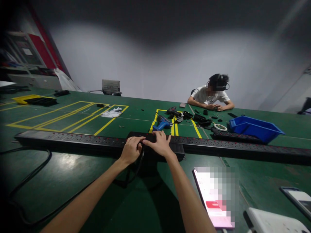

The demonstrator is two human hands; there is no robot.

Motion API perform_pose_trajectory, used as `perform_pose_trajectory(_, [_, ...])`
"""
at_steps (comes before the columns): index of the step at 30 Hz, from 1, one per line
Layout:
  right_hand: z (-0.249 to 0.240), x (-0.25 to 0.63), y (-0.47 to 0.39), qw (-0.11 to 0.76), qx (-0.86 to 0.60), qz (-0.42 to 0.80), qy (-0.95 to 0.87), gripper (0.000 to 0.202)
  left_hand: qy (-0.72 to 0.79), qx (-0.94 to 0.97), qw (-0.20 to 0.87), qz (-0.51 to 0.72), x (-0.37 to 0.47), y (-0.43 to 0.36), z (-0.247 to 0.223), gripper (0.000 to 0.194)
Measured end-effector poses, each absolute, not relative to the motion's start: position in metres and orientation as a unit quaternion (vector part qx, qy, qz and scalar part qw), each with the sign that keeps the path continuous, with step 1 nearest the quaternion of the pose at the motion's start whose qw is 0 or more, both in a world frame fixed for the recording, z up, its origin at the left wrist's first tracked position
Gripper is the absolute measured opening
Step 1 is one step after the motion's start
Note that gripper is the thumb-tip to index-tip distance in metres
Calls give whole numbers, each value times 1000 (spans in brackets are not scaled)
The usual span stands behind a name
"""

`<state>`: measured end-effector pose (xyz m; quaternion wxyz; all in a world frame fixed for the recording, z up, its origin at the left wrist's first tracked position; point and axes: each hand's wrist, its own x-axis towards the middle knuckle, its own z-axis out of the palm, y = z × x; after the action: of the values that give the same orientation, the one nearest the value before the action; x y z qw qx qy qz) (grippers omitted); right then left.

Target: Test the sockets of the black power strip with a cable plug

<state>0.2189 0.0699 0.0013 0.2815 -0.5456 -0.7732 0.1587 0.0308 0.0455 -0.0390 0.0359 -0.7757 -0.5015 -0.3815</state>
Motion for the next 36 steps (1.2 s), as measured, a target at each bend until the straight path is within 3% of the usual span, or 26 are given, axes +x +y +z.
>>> perform_pose_trajectory(10, [-4,215,69,241,-536,181,-789,85,-518,-788,50,-330,34,42,-34,32])
perform_pose_trajectory(23, [-4,239,86,309,-467,149,-815,25,-513,-802,109,-286,35,45,-37,32])
perform_pose_trajectory(36, [13,270,86,223,-540,74,-809,22,-470,-829,57,-296,22,50,-29,28])
